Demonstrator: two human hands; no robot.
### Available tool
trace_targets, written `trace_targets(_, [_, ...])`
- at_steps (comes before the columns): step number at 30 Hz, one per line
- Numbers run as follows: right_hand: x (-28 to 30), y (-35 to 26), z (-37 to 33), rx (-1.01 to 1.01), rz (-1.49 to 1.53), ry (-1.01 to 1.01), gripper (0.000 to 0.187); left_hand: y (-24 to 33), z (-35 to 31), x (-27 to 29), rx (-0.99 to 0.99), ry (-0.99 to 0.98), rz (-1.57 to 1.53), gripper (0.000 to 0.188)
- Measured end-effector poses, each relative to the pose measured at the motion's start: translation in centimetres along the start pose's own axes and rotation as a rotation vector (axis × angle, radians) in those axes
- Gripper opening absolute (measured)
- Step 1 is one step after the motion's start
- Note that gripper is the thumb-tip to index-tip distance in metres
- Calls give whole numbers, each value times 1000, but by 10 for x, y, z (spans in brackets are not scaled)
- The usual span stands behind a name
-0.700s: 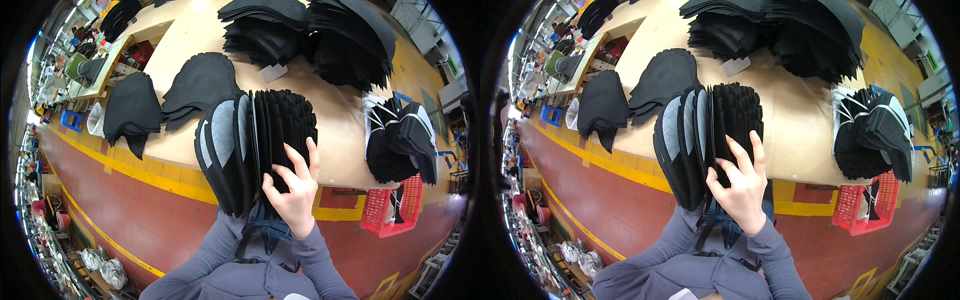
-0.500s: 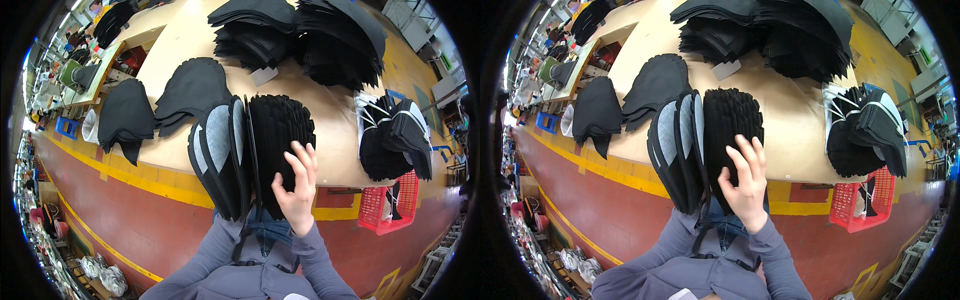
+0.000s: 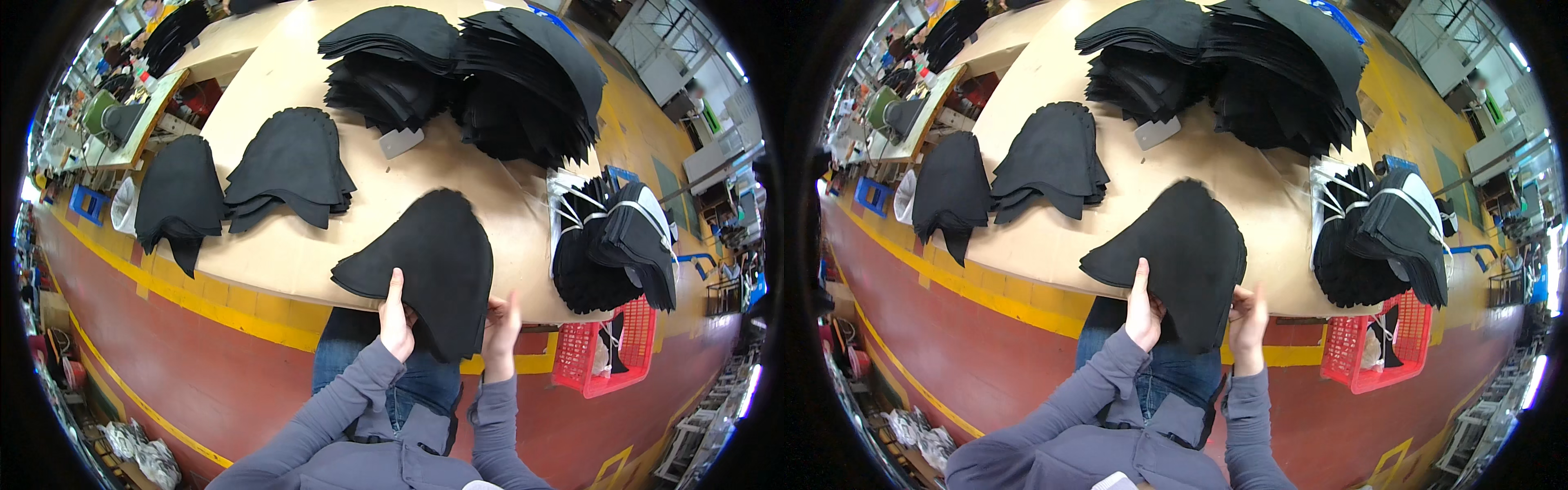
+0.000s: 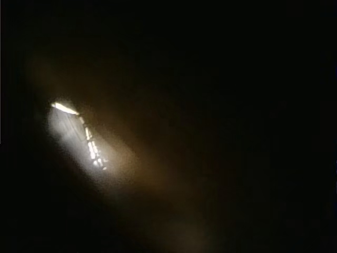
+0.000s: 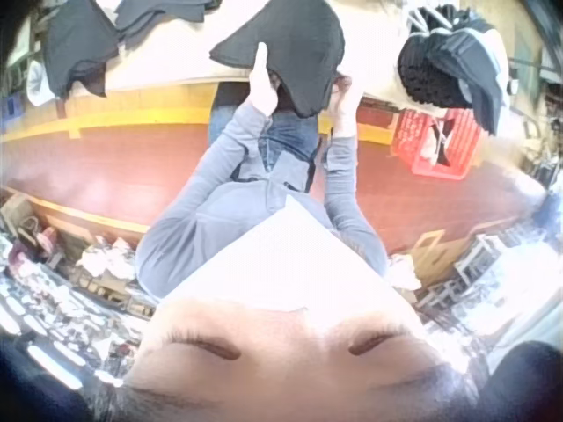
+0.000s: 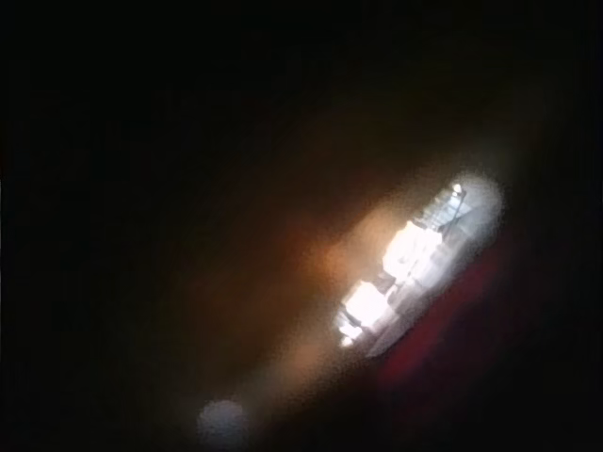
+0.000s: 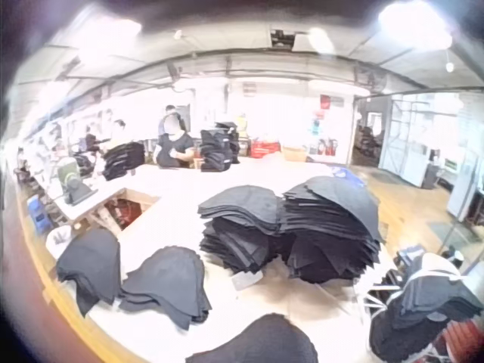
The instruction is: The person repeatedly picks up black fabric pieces from a table, aligns them into stacks, and places them back down. The person also ties a bundle of fabric pieces with a white string and moves stacks between the table and a red basket.
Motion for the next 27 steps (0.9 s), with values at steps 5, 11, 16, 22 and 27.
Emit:
trace_targets(5, [-12,-25,24,10,-464,-73,59,-16,10,24,-27,-186,-109,48])
trace_targets(11, [-93,-70,3,53,-219,-136,55,-30,23,55,156,-430,-475,40])
trace_targets(16, [-203,-108,13,224,-272,-347,51,-30,22,59,87,-659,-444,56])
trace_targets(22, [-279,-79,85,369,-411,-304,69,-31,30,46,185,-890,-699,47])
trace_targets(27, [-199,-70,63,226,-405,-290,70,6,-4,9,132,-246,-203,23])
Point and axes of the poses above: each hand's wrist, its own z-axis towards the middle knuckle, its own x-axis out of the back of the hand, y = z × x, the point moved 2 cm from there along z, towards the middle knuckle, and after that the axes turned 9 degrees about -x, right-handed, at the moved point
